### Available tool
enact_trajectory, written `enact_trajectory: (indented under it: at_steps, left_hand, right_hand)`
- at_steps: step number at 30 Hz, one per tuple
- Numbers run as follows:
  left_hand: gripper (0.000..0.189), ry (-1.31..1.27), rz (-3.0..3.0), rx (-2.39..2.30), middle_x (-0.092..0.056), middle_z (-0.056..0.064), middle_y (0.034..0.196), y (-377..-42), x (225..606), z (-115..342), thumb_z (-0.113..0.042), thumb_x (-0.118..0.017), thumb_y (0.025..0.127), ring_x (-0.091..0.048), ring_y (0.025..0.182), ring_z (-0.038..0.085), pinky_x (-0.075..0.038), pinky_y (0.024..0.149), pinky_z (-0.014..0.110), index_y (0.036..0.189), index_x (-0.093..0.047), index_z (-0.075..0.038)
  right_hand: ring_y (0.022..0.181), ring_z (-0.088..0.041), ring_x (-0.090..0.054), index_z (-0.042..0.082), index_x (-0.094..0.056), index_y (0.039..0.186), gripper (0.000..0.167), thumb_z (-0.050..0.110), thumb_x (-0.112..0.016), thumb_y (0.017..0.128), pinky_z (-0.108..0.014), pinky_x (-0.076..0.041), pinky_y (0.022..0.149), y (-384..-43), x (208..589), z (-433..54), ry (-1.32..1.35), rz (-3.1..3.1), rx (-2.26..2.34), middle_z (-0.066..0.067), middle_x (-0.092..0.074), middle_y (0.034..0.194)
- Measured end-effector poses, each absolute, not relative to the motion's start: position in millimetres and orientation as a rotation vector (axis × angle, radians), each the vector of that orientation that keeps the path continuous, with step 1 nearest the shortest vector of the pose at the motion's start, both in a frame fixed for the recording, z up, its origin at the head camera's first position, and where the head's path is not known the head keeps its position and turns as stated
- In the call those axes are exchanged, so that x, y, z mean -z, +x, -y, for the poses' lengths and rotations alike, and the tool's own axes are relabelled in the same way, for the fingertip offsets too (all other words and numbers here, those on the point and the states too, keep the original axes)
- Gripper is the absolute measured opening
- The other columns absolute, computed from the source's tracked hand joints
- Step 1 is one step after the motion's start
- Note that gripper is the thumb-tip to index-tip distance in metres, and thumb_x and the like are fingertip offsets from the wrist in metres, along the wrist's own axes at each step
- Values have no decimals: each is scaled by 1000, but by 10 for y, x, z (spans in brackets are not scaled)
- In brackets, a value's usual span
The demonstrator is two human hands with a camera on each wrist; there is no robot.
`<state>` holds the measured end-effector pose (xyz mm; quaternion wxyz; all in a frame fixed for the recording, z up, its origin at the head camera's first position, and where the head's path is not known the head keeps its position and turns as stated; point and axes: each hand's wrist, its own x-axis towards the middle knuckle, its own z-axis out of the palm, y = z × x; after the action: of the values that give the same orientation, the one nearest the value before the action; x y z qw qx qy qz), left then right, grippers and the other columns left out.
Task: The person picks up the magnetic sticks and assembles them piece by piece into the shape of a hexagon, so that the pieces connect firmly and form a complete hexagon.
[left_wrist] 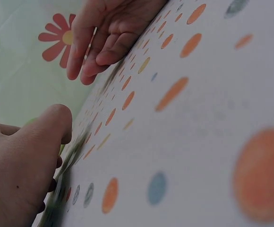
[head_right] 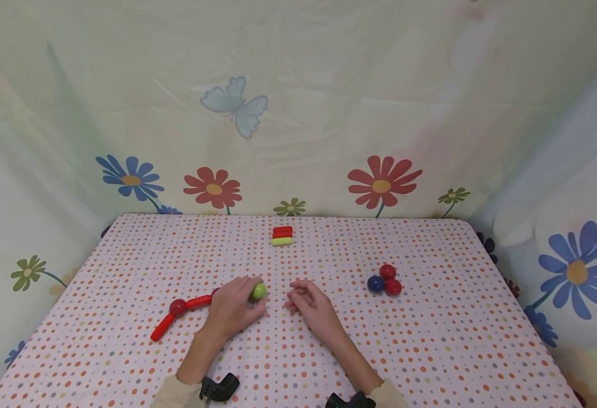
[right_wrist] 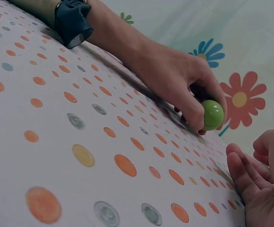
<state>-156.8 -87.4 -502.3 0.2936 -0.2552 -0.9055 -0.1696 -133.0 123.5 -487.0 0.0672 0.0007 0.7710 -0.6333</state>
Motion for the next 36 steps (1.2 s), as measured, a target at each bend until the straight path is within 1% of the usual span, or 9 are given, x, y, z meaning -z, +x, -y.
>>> enact_trajectory:
  at_steps: [11,18,23,27,29,30,34,36]
  left_hand:
    - [29,-665,2418,430,-64,-8,81,-1574,5036,867,-26,-70,76,-49,65,6,-42,58,18,103,-67,-17]
    - [32,-657,2454,427,-67,-6,86,-1575,5026,862,-27,-71,77,-52,68,6,-45,60,19,107,-68,-16]
    - [35,-641,2483,411,-68,-5,91,-1583,4991,863,-28,-72,78,-56,71,7,-47,62,21,110,-67,-16]
    - [35,-633,2510,392,-68,-5,92,-1584,4977,864,-29,-71,80,-56,72,7,-48,63,21,112,-67,-16]
    - [35,-629,2517,391,-68,-5,92,-1581,4978,864,-29,-71,80,-56,72,8,-47,63,21,112,-67,-16]
    - [35,-628,2519,391,-68,-5,92,-1578,4978,863,-29,-71,80,-56,72,8,-47,62,21,112,-66,-16]
    - [35,-627,2516,386,-67,-5,91,-1577,4987,859,-30,-71,79,-55,71,8,-47,62,21,111,-66,-17]
    - [35,-631,2518,382,-67,-6,92,-1579,4992,853,-30,-71,79,-56,72,8,-48,62,21,112,-66,-17]
  right_hand:
    - [90,-16,-68,6,-55,126,28,10,-53,99,-22,-56,77,-1337,4889,-1232,-27,-2346,1896,-12,-65,106]
    - [94,-16,-67,8,-55,126,28,12,-54,99,-23,-56,80,-1395,4871,-1230,-6,-2351,1894,-11,-64,112]
    - [101,-18,-64,10,-57,124,28,15,-59,96,-23,-55,83,-1624,4853,-1154,-15,-2527,1848,-8,-64,117]
    - [108,-18,-59,12,-59,124,30,18,-60,95,-30,-52,87,-1916,4880,-1078,-35,-2771,1729,-5,-61,121]
    - [112,-20,-57,11,-59,125,31,18,-60,94,-33,-51,89,-2052,4891,-1051,-50,-2847,1700,-6,-58,124]
    - [113,-21,-56,12,-59,125,32,18,-60,94,-33,-51,88,-2117,4902,-1042,-49,-2880,1677,-7,-56,126]
    - [104,-22,-56,14,-58,129,37,18,-60,93,-32,-49,83,-2305,4914,-1024,-54,-2945,1621,-11,-47,135]
    - [100,-22,-53,17,-58,132,39,19,-60,93,-32,-47,81,-2361,4920,-1027,-58,-2981,1539,-11,-45,138]
